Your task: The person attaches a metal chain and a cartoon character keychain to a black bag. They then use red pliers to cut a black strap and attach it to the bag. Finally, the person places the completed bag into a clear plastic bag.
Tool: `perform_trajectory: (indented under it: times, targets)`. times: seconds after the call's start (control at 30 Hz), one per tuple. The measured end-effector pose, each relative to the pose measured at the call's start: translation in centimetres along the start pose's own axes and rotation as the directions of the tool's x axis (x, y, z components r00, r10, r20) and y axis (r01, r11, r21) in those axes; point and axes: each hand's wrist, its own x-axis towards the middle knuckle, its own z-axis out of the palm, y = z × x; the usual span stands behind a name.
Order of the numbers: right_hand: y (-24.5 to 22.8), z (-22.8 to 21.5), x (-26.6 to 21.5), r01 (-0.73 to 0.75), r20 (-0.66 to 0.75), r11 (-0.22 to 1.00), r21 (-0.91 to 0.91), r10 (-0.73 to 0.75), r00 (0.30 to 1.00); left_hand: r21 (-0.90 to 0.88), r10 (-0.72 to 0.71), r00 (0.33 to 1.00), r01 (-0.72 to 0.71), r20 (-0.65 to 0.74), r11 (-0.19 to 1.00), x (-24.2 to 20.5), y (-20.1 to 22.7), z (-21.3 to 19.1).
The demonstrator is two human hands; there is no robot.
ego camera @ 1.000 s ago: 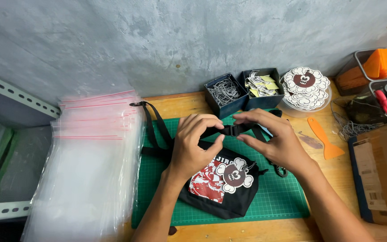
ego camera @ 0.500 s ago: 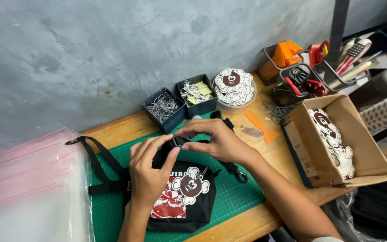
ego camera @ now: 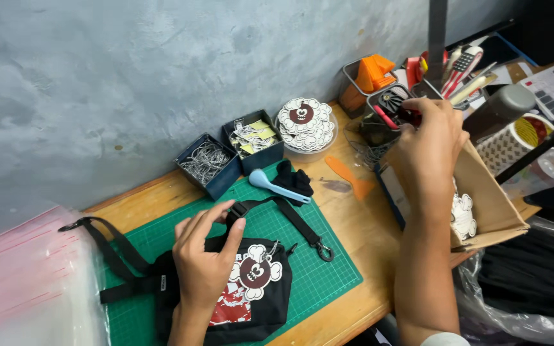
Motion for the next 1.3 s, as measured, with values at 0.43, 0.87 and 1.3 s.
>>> perform_trajectory:
  times: [0.43,0.87,1.3]
  targets:
    - [4.1,3.5,2.4,-0.179,-0.075,0.982,0.059,0.183,0.980,0.050,0.169,0.985,-0.171,0.036,0.984,-1.5,2.0,3.2]
    - [-8.7,-1.7,-3.1,0.581,-0.453,0.419,0.698,-0.371,0.811,-0.076,-0.089,0.995,0.086,-0.034,0.993,-0.8,1.8,1.2]
    - [-11.4,8.5,-8.3,-0.586,0.510,0.014,0.810,-0.508,0.694,-0.133,-0.135,0.965,0.107,-0.223,0.985,0.0,0.3,-0.3]
